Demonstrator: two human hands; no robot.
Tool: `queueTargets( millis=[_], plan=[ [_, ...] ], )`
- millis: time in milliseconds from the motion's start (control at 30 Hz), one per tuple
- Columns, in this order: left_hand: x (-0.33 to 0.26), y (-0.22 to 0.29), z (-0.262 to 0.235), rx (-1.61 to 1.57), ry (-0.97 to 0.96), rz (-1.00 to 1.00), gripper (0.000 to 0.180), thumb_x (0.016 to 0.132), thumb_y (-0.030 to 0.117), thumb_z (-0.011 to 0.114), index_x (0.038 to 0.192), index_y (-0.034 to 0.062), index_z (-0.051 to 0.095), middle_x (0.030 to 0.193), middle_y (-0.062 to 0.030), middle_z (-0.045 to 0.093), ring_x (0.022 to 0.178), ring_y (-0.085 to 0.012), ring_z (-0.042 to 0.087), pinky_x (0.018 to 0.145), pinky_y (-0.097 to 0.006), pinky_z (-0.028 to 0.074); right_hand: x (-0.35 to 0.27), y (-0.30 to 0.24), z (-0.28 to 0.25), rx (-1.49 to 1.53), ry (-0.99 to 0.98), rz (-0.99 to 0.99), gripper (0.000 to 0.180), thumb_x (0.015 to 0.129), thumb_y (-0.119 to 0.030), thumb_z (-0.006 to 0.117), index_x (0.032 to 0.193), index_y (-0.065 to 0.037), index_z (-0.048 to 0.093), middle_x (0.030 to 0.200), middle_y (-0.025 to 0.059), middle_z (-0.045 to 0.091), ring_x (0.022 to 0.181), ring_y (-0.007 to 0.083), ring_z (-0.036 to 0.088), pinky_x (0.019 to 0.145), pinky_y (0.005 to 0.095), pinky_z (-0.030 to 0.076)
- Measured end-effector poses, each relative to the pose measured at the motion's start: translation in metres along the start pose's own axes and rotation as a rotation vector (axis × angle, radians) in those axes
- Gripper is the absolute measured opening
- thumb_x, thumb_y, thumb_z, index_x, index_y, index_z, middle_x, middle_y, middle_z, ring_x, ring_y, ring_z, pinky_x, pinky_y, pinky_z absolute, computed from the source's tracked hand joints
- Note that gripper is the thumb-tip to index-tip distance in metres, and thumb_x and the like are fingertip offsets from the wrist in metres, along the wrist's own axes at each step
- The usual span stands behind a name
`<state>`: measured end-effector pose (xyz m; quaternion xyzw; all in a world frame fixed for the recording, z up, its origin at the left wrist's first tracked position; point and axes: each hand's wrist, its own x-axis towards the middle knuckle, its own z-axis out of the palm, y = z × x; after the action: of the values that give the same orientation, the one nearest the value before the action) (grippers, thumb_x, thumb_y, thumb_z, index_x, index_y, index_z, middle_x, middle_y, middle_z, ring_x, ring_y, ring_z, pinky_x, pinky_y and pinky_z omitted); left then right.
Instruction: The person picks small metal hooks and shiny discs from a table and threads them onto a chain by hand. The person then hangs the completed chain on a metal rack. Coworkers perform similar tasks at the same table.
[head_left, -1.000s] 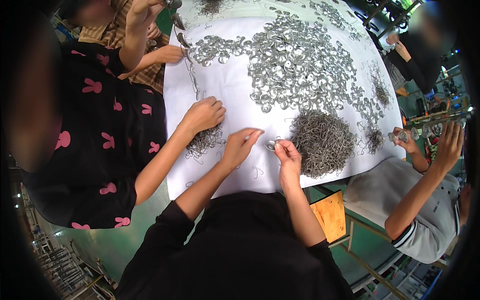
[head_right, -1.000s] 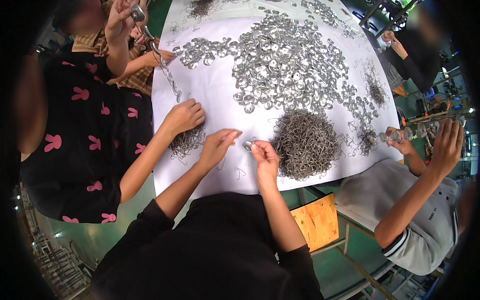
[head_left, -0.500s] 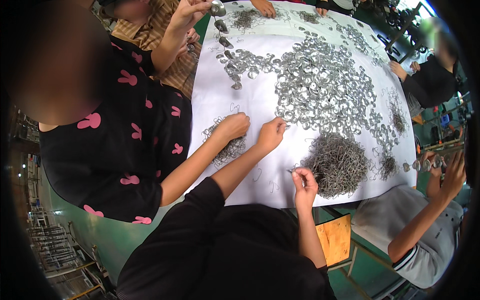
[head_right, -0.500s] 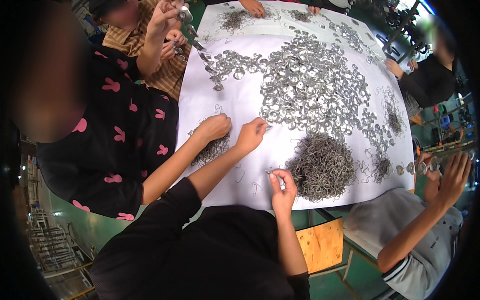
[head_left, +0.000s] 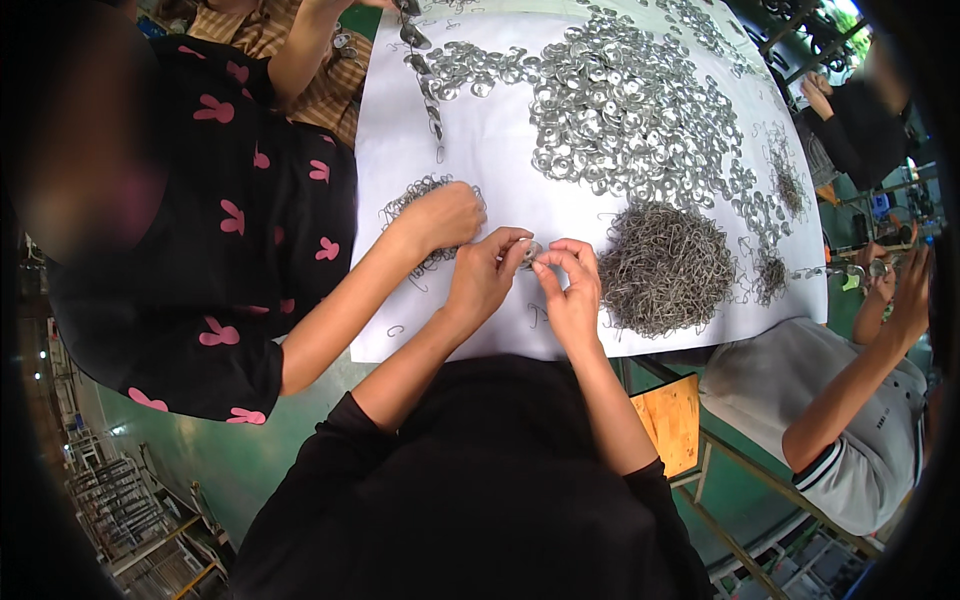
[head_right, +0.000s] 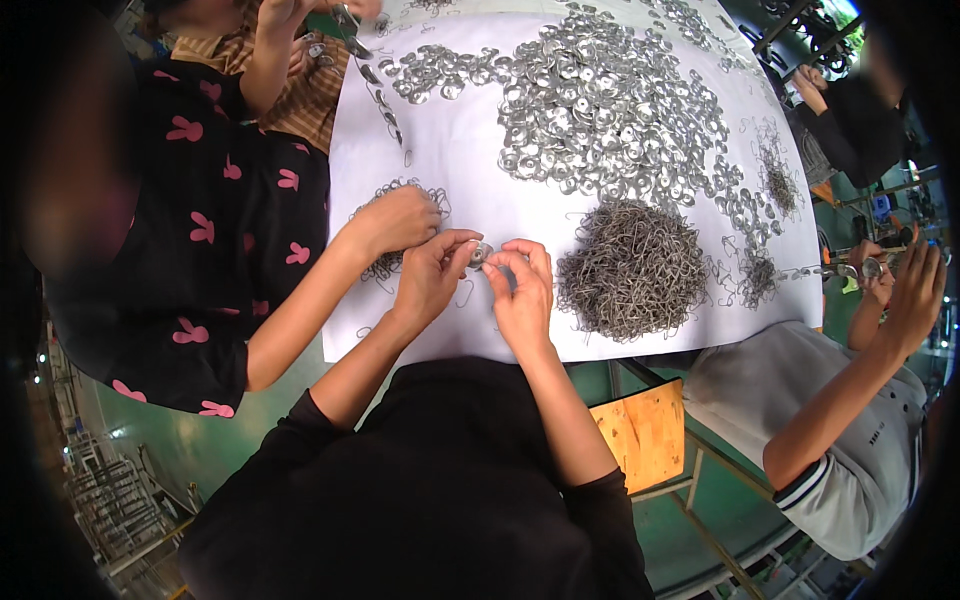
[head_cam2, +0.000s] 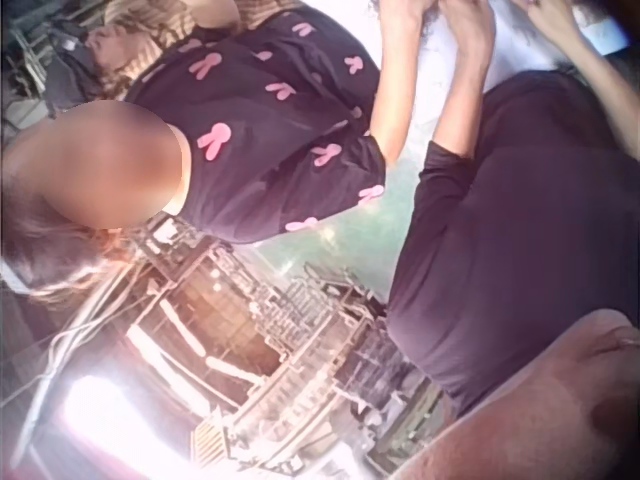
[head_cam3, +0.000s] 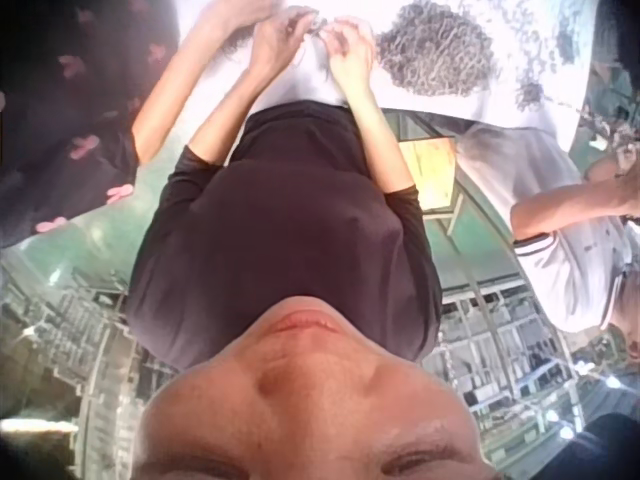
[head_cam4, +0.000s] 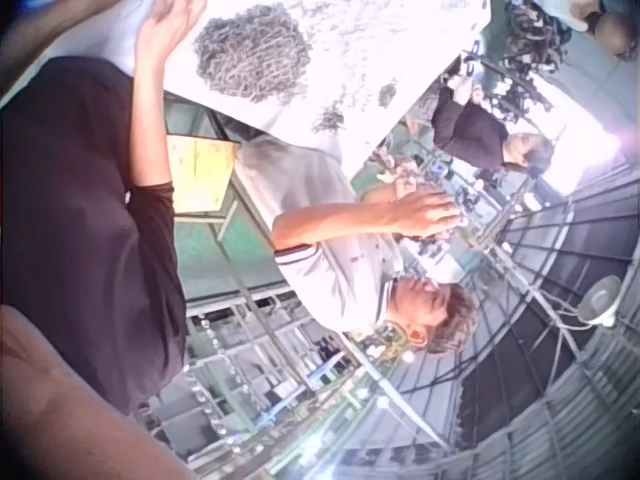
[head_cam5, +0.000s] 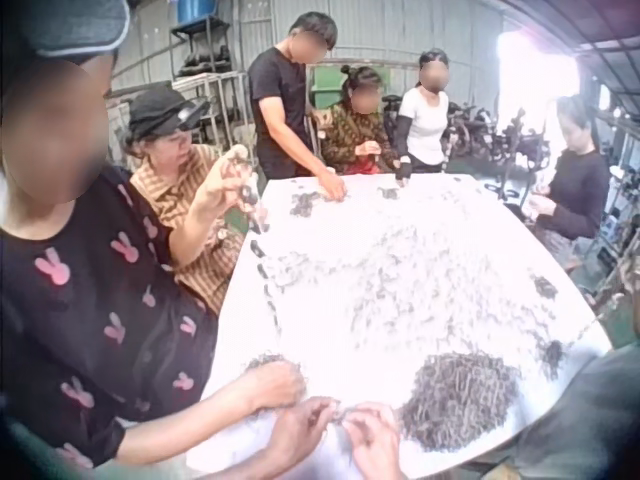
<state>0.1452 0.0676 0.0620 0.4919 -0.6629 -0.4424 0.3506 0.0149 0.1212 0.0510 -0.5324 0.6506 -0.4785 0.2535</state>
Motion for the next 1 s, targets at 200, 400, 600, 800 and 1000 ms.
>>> queueTargets(
  millis=[200,400,600,800,1000],
  plan=[
    [-0.009,-0.010,-0.012,-0.008,-0.066,-0.051,0.024,0.088,0.010,0.061,0.111,0.0014,0.062,0.085,-0.0106,0.069,0.069,-0.0100,0.062,0.057,-0.023,0.048,0.001,0.003,0.007,-0.063,-0.042,-0.039,0.008,0.077,-0.008,0.067,0.084,-0.005,0.065,0.099,0.0077,0.055,0.095,0.0266,0.051,0.081,0.0367,0.042],
    [-0.016,-0.004,-0.023,0.045,0.017,-0.100,0.025,0.088,0.009,0.060,0.113,0.0025,0.062,0.087,-0.0074,0.070,0.070,-0.0072,0.060,0.060,-0.023,0.047,0.003,-0.008,0.023,-0.382,0.003,-0.278,0.008,0.075,-0.009,0.068,0.081,-0.007,0.064,0.093,0.0039,0.054,0.092,0.0231,0.051,0.084,0.0376,0.036],
    [-0.021,-0.006,-0.037,0.157,0.153,-0.031,0.021,0.086,0.010,0.061,0.107,0.0042,0.064,0.082,-0.0176,0.067,0.064,-0.0223,0.066,0.059,-0.030,0.049,0.010,-0.014,0.038,-0.472,-0.074,-0.333,0.007,0.075,-0.009,0.066,0.080,-0.007,0.063,0.092,0.0046,0.054,0.087,0.0244,0.055,0.080,0.0390,0.039],
    [-0.043,-0.017,-0.082,0.262,0.220,-0.105,0.023,0.087,0.006,0.058,0.110,0.0082,0.064,0.087,-0.0106,0.069,0.072,-0.0116,0.064,0.061,-0.025,0.049,0.019,0.036,0.062,-0.524,-0.471,-0.082,0.009,0.077,-0.014,0.066,0.084,-0.009,0.064,0.090,0.0070,0.059,0.078,0.0295,0.061,0.069,0.0406,0.048],
    [-0.065,-0.035,-0.095,0.246,0.308,-0.108,0.024,0.088,0.006,0.058,0.110,0.0079,0.064,0.081,-0.0080,0.068,0.064,-0.0107,0.061,0.058,-0.024,0.048,0.006,0.052,0.100,-0.776,-0.601,-0.188,0.012,0.078,-0.014,0.062,0.086,-0.004,0.062,0.093,0.0101,0.059,0.083,0.0254,0.062,0.073,0.0399,0.049]
  ],
)
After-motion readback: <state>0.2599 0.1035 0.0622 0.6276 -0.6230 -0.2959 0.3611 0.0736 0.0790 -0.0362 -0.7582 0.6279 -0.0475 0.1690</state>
